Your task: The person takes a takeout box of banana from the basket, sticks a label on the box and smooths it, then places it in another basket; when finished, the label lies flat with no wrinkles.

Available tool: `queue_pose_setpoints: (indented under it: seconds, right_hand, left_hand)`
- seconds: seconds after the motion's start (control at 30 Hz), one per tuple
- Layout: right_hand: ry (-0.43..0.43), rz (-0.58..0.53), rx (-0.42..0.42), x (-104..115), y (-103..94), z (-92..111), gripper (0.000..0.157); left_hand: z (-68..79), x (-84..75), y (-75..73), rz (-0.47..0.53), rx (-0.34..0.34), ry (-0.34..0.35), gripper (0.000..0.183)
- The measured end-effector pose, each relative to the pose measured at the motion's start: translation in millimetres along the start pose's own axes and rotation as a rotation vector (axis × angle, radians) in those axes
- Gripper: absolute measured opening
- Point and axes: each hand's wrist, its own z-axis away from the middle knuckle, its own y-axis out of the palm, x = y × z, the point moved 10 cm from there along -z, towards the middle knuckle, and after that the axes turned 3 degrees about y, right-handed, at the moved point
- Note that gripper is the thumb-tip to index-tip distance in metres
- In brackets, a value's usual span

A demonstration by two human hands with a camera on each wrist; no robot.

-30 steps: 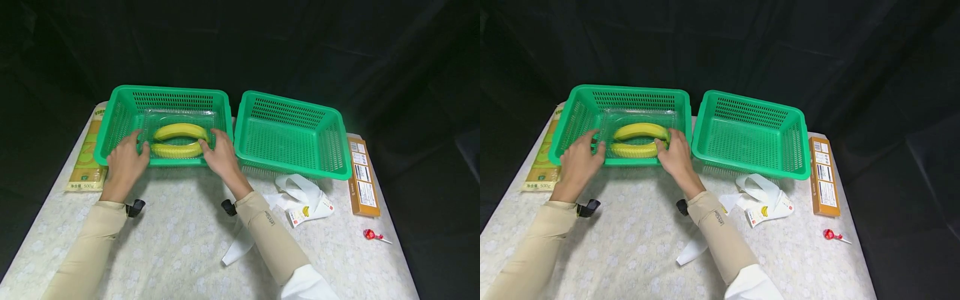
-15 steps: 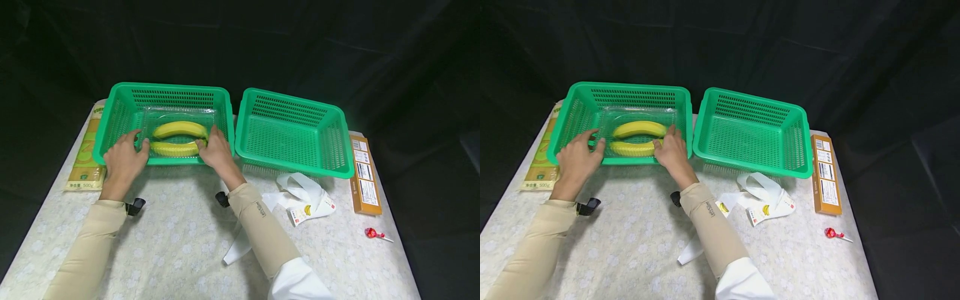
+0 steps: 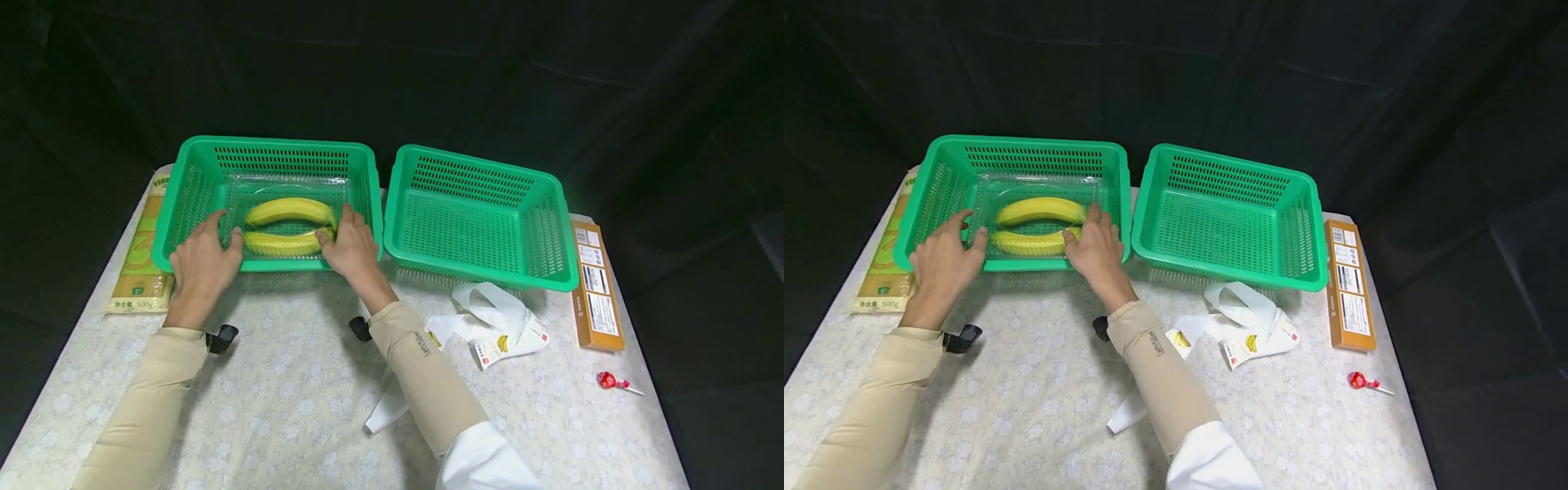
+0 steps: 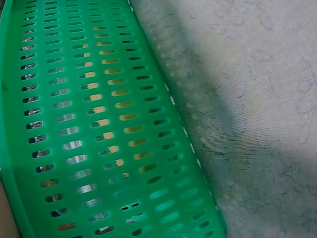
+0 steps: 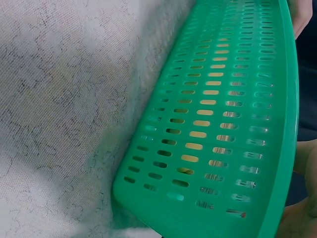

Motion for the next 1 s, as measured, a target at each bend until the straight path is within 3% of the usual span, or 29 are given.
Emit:
queue_pose_setpoints:
  seconds: [0.13, 0.3, 0.53, 0.67, 1.0]
  right_hand:
    - [-0.001, 0.007, -0.012, -0.6, -0.2, 0.2, 0.076]
    - [-0.006, -0.005, -0.025, -0.4, -1.0, 0.2, 0.075]
    - [-0.037, -0.082, -0.02, 0.1, -0.2, 0.4, 0.073]
    - [-0.06, -0.123, -0.029, -1.3, -3.4, 1.4, 0.065]
    - [-0.093, -0.135, -0.05, -1.3, -11.9, 6.2, 0.057]
  left_hand:
    - [0.1, 1.4, 5.1, -0.005, 0.057, -0.014, 0.059]
    - [-0.6, 0.9, 6.7, -0.002, 0.078, -0.013, 0.059]
    - [2.0, 2.1, 3.6, 0.024, 0.054, -0.017, 0.057]
    - [3.2, 2.3, 1.5, 0.042, 0.042, -0.017, 0.056]
    - [3.8, 0.8, -5.8, 0.067, 0.0, -0.002, 0.053]
